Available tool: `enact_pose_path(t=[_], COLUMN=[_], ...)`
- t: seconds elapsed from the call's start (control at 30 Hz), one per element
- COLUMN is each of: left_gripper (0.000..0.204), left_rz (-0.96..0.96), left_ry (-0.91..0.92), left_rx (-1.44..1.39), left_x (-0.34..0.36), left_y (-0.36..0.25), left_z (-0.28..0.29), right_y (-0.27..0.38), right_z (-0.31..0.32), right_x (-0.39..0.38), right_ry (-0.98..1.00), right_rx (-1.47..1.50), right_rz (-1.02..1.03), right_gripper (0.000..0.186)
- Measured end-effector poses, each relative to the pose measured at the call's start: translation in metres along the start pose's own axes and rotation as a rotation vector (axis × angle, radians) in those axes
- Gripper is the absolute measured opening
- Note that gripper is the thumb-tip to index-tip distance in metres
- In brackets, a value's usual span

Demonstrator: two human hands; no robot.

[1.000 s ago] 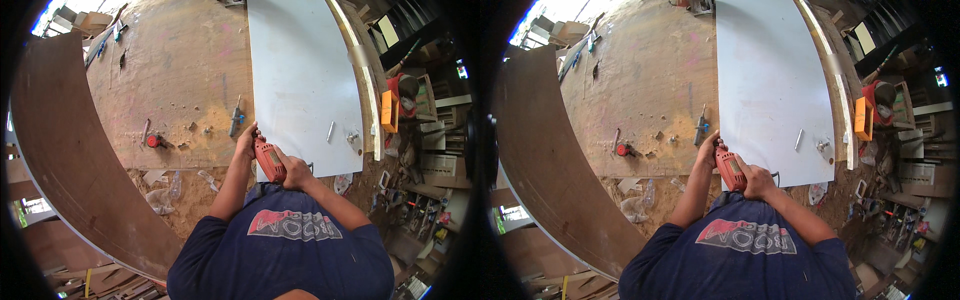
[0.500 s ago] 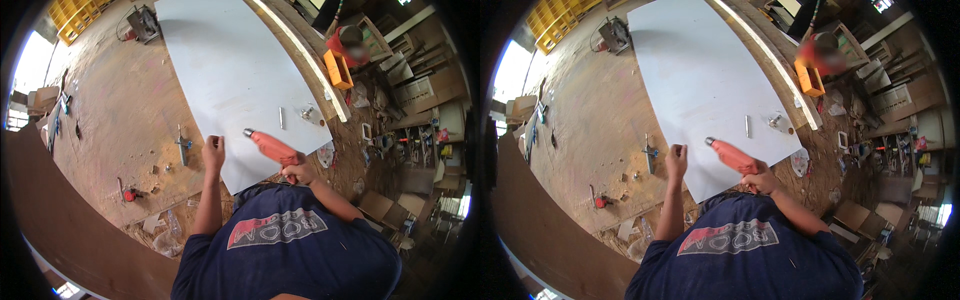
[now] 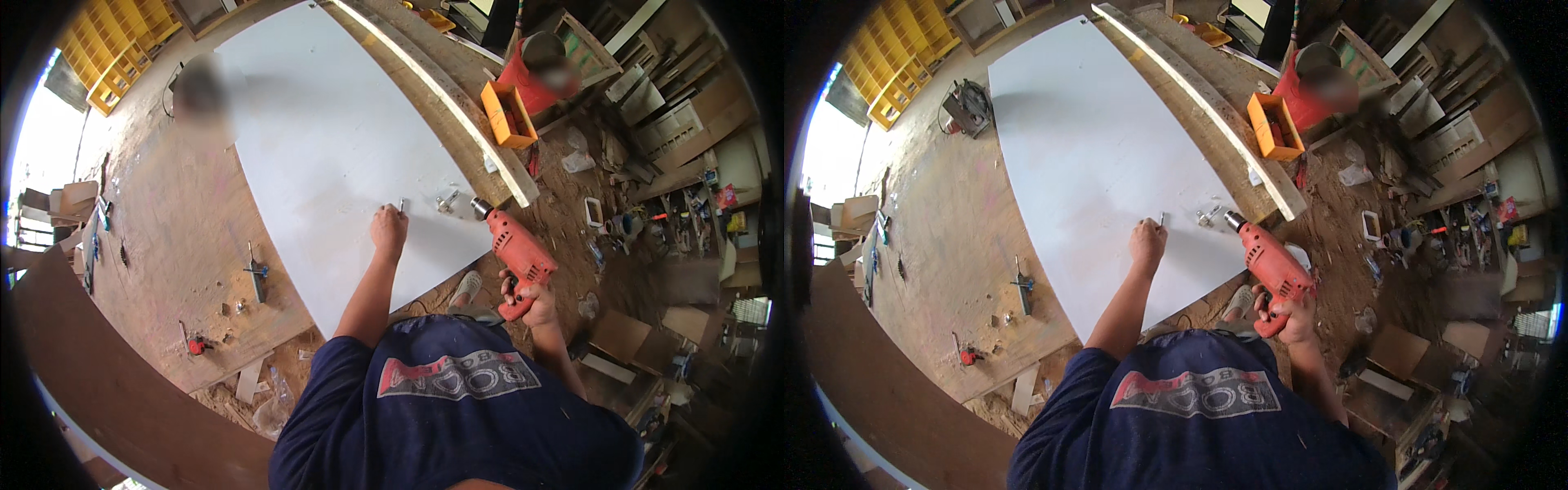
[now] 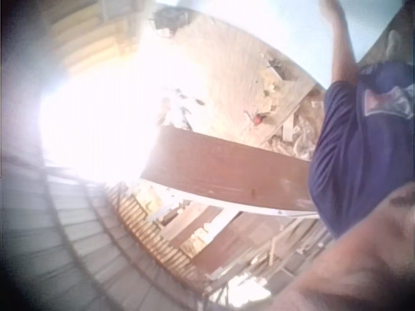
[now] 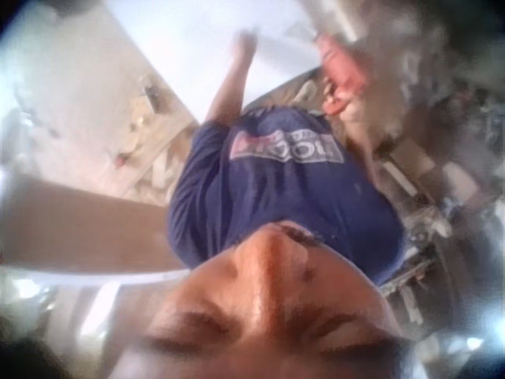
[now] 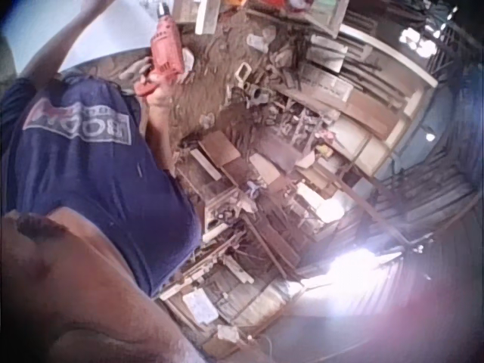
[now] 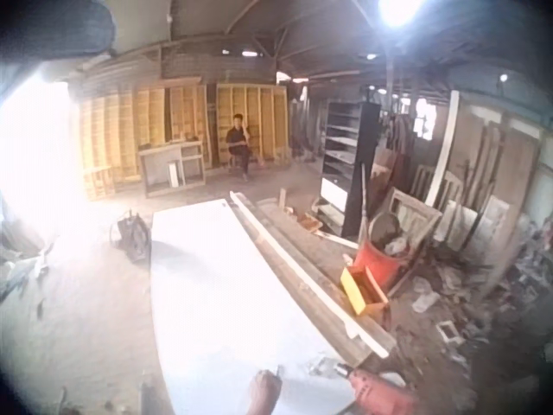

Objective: The person attaches a metal hinge to a white panel using a drill and then mounts the panel as a door onto a wooden cabinet frame by securing the hinge screws.

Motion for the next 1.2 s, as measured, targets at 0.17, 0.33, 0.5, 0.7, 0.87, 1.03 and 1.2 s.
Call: enact_pose_path(t=[0.17,0.33,0.5,0.7,0.87,1.03,1.2], left_gripper=[0.025,0.019,0.03,0.026,0.02,0.017,0.02], left_rz=[0.134,0.073,0.03,0.018,0.046,0.215,0.636], left_ry=[0.046,-0.055,-0.231,-0.282,-0.254,-0.15,-0.15], left_rx=[-0.561,-1.369,-1.458,-1.511,-1.515,-1.62,-1.625], left_x=[0.003,-0.024,-0.039,-0.047,-0.053,-0.063,-0.071], left_y=[-0.065,-0.177,-0.261,-0.301,-0.325,-0.349,-0.349], left_z=[0.019,0.084,0.134,0.137,0.111,0.069,0.026], right_y=[0.052,0.105,0.15,0.181,0.19,0.21,0.201], right_z=[0.043,0.057,0.072,0.105,0.122,0.11,0.097], right_x=[0.018,0.038,0.051,0.062,0.069,0.086,0.068], right_ry=[0.125,0.346,0.552,0.605,0.588,0.774,0.701], right_rx=[-0.003,-0.1,-0.123,-0.154,-0.179,-0.466,-0.881], right_rz=[-0.044,-0.214,-0.198,-0.19,-0.198,0.125,0.422], right_gripper=[0.069,0.078,0.082,0.09,0.095,0.1,0.105])
Point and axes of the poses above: each hand's wrist, its own x-axis towards the middle knuckle, its own z-axis out of the back of the hand, y = z × x, the point moved 10 cm from there along x, towards the middle knuckle, and after that the axes turned 5 degrees about x, right-handed, at the moved point
